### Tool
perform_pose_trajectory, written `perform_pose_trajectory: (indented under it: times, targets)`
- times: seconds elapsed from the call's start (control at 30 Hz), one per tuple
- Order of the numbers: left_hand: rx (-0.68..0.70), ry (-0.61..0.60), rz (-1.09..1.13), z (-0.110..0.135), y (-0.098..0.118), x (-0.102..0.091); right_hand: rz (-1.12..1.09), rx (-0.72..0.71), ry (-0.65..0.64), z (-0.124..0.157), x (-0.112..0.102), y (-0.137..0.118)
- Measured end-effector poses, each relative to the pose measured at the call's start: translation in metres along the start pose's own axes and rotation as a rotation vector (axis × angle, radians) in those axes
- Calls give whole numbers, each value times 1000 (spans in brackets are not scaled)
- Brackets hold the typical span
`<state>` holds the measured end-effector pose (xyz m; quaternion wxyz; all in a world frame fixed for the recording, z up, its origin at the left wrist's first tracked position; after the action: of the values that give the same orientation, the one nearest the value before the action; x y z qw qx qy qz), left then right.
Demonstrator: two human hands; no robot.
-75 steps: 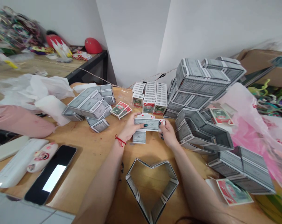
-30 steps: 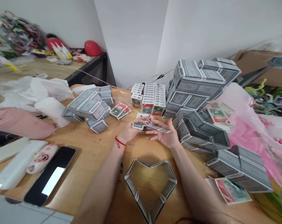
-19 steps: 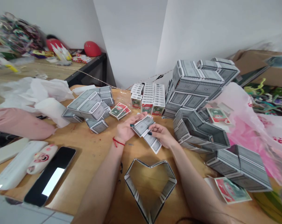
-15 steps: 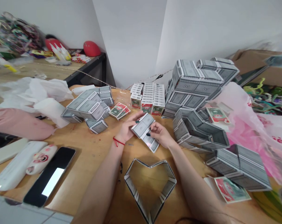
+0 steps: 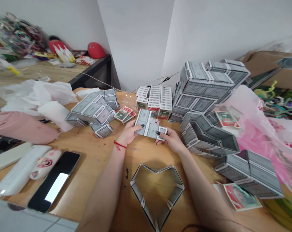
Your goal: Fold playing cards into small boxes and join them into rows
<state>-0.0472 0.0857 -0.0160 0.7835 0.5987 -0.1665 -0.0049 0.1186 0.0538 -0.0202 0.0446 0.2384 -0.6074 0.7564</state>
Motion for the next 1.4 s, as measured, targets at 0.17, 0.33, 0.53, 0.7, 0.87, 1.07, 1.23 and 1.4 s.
perform_pose_trajectory:
  times: [0.17,0.33,0.53,0.7,0.87,1.07,1.23,1.4]
  targets:
    - [-16,-83,-57,1,-4,9,52,-22,7,-2,0,1]
    - [7,-26,-71,0,-3,9,223,-106,87,-2,-1,-3]
    - [6,-44,-46,-1,-4,14,298,-217,194,-3,-5,-8]
    - [11,-55,-28,-1,-6,16,286,-211,216,-5,-10,-2]
    - [25,-41,-23,-1,-5,16,282,-221,224,-6,-13,2]
    - [3,-36,-46,-2,-7,15,299,-235,247,-6,-13,0]
    - [24,-24,-36,-3,-7,17,235,-204,307,-5,-14,-3]
    - [33,4,-77,-5,-8,15,138,-224,363,-4,-17,-5]
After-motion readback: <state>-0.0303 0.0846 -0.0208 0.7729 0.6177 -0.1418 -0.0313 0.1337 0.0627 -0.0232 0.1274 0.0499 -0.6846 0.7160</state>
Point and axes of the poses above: each hand's wrist, its own z-axis away from the middle knuckle, its own x-axis out of the palm, y = z × x, the point moved 6 cm from there along -z, towards the middle knuckle, and after that the axes turned 10 degrees about -z, right-handed, at the moved point
